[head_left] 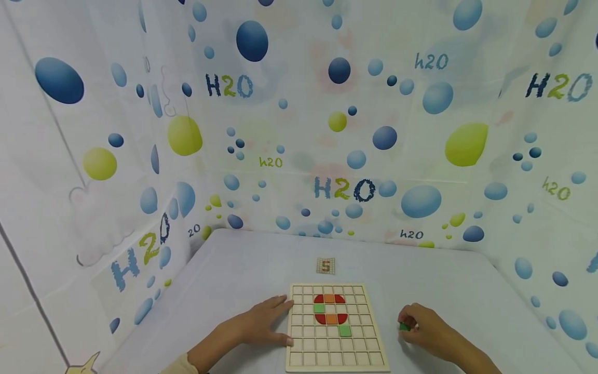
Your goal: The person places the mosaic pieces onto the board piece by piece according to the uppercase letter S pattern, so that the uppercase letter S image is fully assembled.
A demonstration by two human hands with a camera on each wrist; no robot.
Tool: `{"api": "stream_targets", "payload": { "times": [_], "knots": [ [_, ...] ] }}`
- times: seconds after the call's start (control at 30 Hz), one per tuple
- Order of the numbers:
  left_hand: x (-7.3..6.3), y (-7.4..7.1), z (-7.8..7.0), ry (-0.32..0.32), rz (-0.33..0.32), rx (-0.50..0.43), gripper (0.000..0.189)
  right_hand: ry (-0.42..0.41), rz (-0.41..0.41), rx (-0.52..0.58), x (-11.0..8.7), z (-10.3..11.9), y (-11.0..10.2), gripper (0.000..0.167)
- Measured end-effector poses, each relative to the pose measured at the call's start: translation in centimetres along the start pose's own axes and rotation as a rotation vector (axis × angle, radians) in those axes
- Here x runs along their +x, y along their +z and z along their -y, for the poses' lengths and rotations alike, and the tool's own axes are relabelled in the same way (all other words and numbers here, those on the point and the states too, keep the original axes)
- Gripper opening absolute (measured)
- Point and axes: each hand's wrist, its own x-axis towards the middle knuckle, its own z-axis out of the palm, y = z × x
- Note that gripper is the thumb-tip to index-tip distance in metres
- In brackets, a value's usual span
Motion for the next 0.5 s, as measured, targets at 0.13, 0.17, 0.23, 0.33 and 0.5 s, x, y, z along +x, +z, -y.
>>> {"api": "stream_targets", "payload": {
  "times": [0.13, 0.17, 0.23, 0.33, 0.5],
  "knots": [
    [0.0, 0.1, 0.0, 0.001, 0.0, 0.0, 0.098, -0.033, 0.02, -0.013, 1.2, 1.8, 1.3, 0.023],
    [0.0, 0.0, 0.0, 0.002, 0.0, 0.001, 0.098, -0.051, 0.024, -0.019, 1.5, 2.2, 1.7, 0.023],
    [0.0, 0.0, 0.0, 0.002, -0.003, 0.0, 0.098, -0.097, 0.029, -0.025, 1.9, 2.9, 2.4, 0.023],
    [0.0, -0.1, -0.1, -0.001, -0.004, -0.004, 0.098, -0.165, 0.045, -0.025, 2.5, 3.9, 3.4, 0.022],
    [0.0, -0.1, 0.0, 0.005, 0.001, -0.005, 0.098, -0.279, 0.09, -0.05, 3.1, 5.2, 5.1, 0.021]
  ]
}}
